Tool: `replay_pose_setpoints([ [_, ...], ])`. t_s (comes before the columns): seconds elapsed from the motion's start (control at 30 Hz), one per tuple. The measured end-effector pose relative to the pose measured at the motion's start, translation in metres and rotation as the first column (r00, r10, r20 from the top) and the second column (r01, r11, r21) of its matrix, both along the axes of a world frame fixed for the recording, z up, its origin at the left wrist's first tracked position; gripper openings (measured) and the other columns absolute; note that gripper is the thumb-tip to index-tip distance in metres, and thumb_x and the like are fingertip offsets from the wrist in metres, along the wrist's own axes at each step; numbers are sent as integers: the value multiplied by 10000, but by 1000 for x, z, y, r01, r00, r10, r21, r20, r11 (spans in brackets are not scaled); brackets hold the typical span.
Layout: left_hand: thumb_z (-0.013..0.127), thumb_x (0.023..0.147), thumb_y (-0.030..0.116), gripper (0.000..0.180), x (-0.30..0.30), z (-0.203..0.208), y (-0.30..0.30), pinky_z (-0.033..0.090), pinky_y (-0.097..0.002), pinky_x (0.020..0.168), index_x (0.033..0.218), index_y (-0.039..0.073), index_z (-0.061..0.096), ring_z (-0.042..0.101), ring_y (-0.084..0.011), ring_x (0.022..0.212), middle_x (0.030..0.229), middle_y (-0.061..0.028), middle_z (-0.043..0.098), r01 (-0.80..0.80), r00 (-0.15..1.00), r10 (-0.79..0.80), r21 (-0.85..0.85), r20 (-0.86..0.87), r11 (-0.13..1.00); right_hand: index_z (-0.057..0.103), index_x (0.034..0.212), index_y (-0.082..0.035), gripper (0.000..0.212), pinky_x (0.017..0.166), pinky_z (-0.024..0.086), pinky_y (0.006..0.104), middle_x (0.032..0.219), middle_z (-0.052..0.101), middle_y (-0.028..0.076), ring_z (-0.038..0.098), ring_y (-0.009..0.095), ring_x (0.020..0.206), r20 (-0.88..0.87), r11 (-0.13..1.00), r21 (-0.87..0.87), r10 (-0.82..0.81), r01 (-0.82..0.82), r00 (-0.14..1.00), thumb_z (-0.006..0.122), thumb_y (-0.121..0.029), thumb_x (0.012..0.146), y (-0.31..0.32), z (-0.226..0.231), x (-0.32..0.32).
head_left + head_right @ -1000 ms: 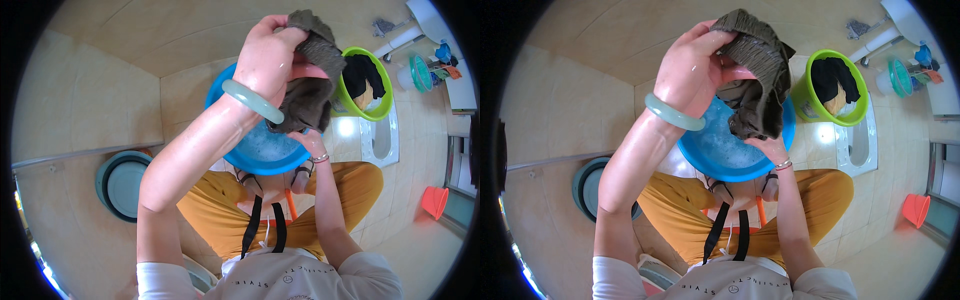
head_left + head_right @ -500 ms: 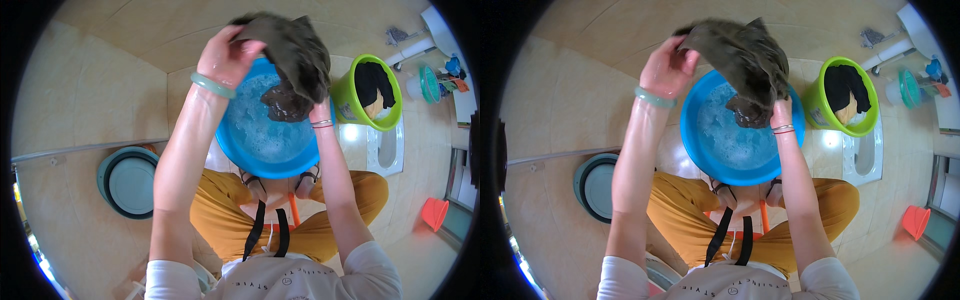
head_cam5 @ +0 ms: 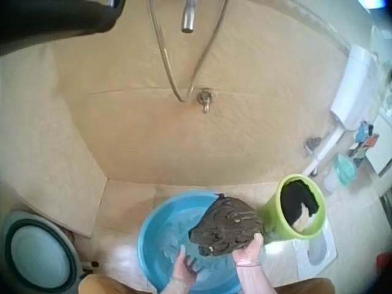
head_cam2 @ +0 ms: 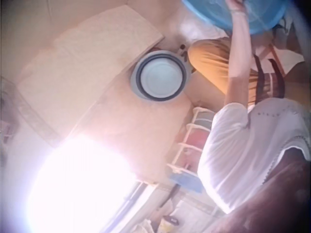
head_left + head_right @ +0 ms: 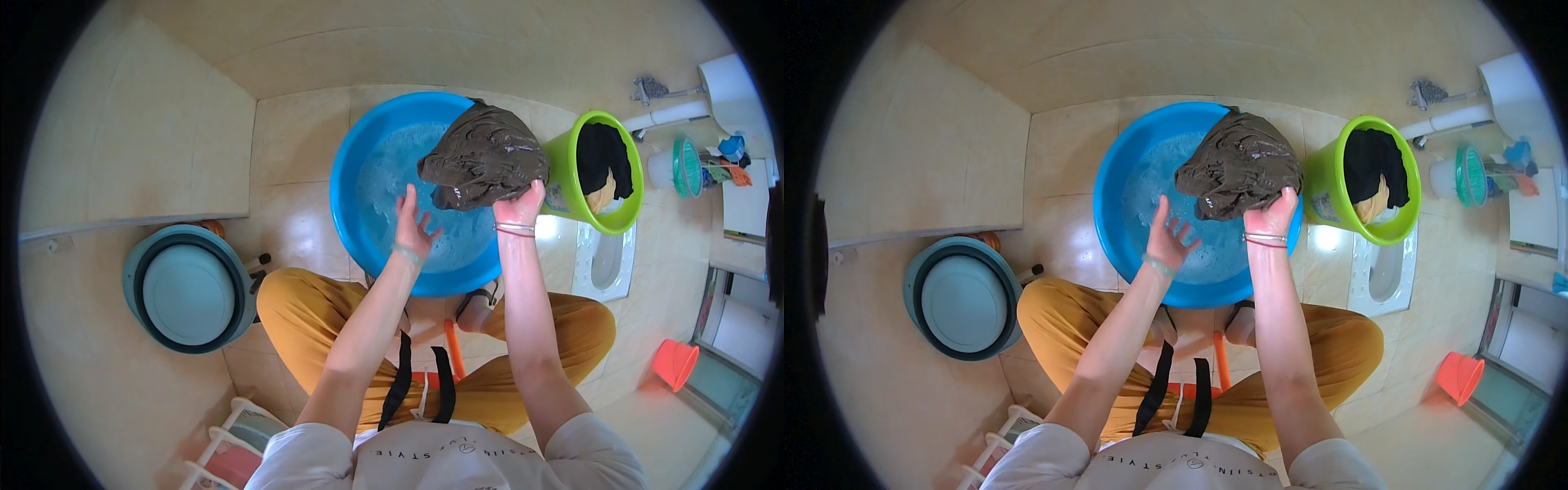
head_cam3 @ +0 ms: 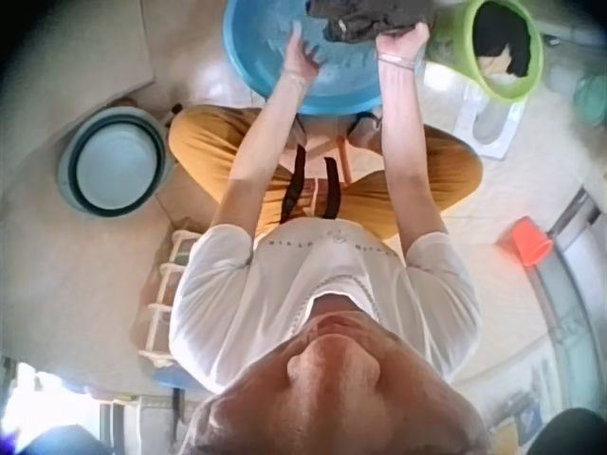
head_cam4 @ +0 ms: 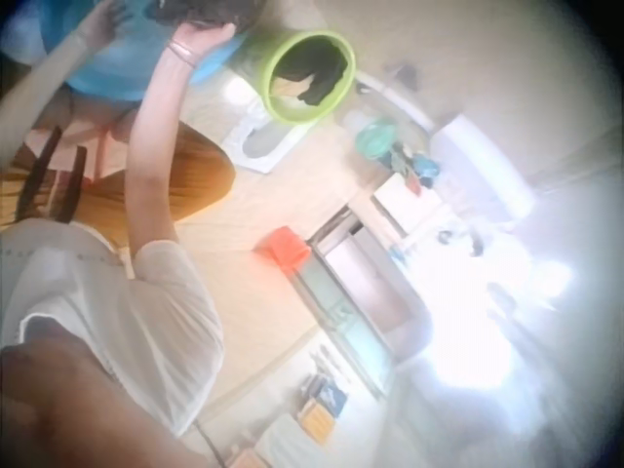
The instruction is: The person hand-washes dark-colored garments in a blue basin filled with soapy water. They scrub and wring out a black item and then a brown item, placing the washed clothes into a green bucket nearby.
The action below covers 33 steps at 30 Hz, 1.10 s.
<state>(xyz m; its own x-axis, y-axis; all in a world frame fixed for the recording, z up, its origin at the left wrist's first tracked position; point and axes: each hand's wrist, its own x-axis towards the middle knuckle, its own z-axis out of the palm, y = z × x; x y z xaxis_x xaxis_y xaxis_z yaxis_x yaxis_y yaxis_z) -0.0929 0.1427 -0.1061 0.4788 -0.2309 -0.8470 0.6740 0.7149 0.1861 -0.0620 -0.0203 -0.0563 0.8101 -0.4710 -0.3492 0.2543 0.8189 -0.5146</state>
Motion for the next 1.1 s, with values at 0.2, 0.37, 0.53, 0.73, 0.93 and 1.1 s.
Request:
replay_pose_setpoints([
  [0.2, 547, 817, 672, 830, -1, 63, 0, 320, -564, 1062, 1431, 143, 367, 399, -321, 1311, 1467, -101, 373, 79, 955, 115, -610, 272, 789, 498, 1262, 14, 365, 953, 465, 355, 1244, 563, 100, 561, 212, 1106, -5, 947, -288, 145, -140, 989, 511, -113, 920, 40, -1, -40],
  [0.37, 506, 952, 446, 498, 17, 37, -13, 458, -422, 990, 1315, 105, 496, 572, -255, 1134, 1272, -91, 576, 69, 884, 226, -591, 410, 804, 447, 1324, 10, 518, 968, 445, 312, 1276, 541, 86, 547, 171, 1118, -128, 794, -479, 358, -374, 925, 644, -10, 845, 44, 25, -79],
  [0.53, 505, 965, 328, 345, 7, 12, -21, 504, -387, 924, 1183, 69, 576, 624, -238, 1007, 1152, -91, 635, 66, 938, 205, -725, 278, 685, 224, 1467, -18, 922, 1069, 359, 366, 1430, 401, 117, 424, 210, 1288, -192, 452, -534, 758, -714, 623, 727, 16, 694, 4, 39, -91],
  [0.73, 474, 975, 334, 387, -5, 23, -36, 478, -384, 965, 1205, 34, 557, 609, -245, 1056, 1174, -99, 631, 87, 955, 153, -730, 255, 678, 239, 1467, -40, 837, 1104, 318, 442, 1462, 352, 181, 393, 321, 1329, 214, 821, -248, 564, -514, 798, 651, -67, 739, -5, 32, -103],
  [0.93, 439, 990, 390, 466, -12, 32, -20, 460, -399, 992, 1286, 36, 509, 590, -261, 1112, 1251, -120, 596, 118, 967, 102, -762, 234, 637, 288, 1456, -71, 730, 1070, 331, 421, 1370, 465, 137, 469, 253, 1240, -145, 904, -193, 357, -380, 923, 600, -411, 891, -3, 20, -90],
  [1.1, 442, 990, 415, 468, -12, 24, -27, 468, -399, 977, 1293, 66, 514, 601, -246, 1075, 1223, -97, 608, 125, 974, 95, -840, 204, 528, 356, 1436, -133, 699, 1010, 366, 377, 1308, 520, 74, 508, 191, 1149, -321, 913, -319, 148, -254, 935, 503, -576, 916, -33, -53, -64],
])
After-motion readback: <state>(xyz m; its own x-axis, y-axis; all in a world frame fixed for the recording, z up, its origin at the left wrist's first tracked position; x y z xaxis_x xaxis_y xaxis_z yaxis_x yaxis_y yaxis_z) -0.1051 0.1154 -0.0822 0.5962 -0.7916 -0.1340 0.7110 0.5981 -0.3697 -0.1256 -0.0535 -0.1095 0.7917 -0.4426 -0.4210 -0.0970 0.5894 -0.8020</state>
